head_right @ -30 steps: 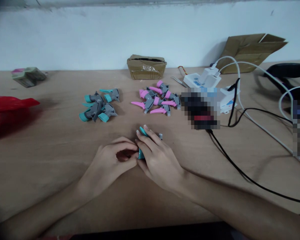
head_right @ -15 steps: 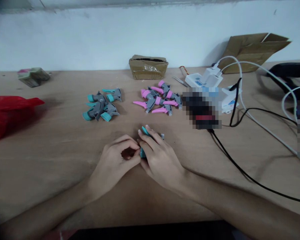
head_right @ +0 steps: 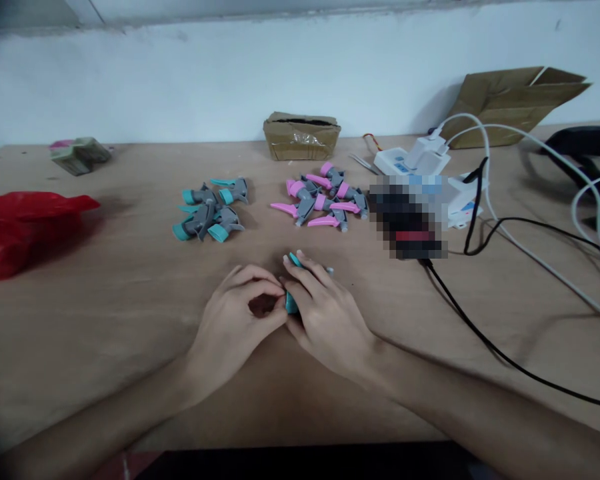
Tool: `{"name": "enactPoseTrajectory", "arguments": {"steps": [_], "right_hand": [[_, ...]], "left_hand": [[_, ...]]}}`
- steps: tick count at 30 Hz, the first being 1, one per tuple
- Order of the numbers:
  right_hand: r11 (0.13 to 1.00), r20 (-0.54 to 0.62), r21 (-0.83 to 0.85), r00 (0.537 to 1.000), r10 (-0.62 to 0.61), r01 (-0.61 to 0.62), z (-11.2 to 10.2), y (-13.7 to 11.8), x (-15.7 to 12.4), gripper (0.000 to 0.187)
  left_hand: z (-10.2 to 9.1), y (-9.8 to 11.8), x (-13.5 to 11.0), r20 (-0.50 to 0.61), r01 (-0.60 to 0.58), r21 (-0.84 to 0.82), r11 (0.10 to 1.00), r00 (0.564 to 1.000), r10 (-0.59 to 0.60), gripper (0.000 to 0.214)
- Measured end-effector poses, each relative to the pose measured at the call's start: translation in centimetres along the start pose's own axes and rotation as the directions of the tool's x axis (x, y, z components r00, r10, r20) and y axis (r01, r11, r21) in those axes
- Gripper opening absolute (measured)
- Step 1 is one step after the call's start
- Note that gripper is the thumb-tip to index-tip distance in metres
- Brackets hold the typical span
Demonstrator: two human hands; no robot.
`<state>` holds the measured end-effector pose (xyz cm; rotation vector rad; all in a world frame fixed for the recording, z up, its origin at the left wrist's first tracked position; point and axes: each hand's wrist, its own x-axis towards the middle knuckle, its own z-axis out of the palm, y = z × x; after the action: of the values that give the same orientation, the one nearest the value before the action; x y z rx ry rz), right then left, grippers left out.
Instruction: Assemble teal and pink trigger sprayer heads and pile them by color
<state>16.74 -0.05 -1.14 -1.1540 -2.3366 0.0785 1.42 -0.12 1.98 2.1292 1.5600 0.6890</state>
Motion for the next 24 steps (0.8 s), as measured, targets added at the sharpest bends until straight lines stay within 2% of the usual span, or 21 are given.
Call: {"name": "enactPoseTrajectory", "arguments": {"steps": [4,12,16,20,24], "right_hand": [[1.0,0.008,-0.006,1.0,0.025,-0.024,-0.1,0.0,0.1,0.03],[0.996,-0.052,-0.006,0.995,0.084,-0.084,-0.3,0.7,0.1,0.032],[0.992,-0.096,0.113,0.993,0.065,-0.054,-0.8,1.5,0.3,0.033],[0.958,-0.081,0.28,0.993,0.091,-0.065,-1.2,1.8,0.5,0.029],[0.904,-0.099,0.42,0.987,0.128,-0.075,-1.3,1.7,0.6,0.032]], "left_hand": [[0.5,-0.3,-0.2,-0.082,-0.04,-0.003,0.999,0.996,0.04,0.007],[0.4,-2.1,0.4,-0.103,-0.052,-0.046,0.998,0.994,0.047,0.008],[0.1,-2.6,0.9,-0.069,-0.033,-0.223,0.974,0.997,0.018,0.01],[-0.9,-2.3,1.3,-0.024,0.009,-0.402,0.916,1.0,-0.02,0.015],[-1.6,-1.9,1.6,0.071,-0.01,-0.487,0.873,0.996,0.051,0.016]]}}
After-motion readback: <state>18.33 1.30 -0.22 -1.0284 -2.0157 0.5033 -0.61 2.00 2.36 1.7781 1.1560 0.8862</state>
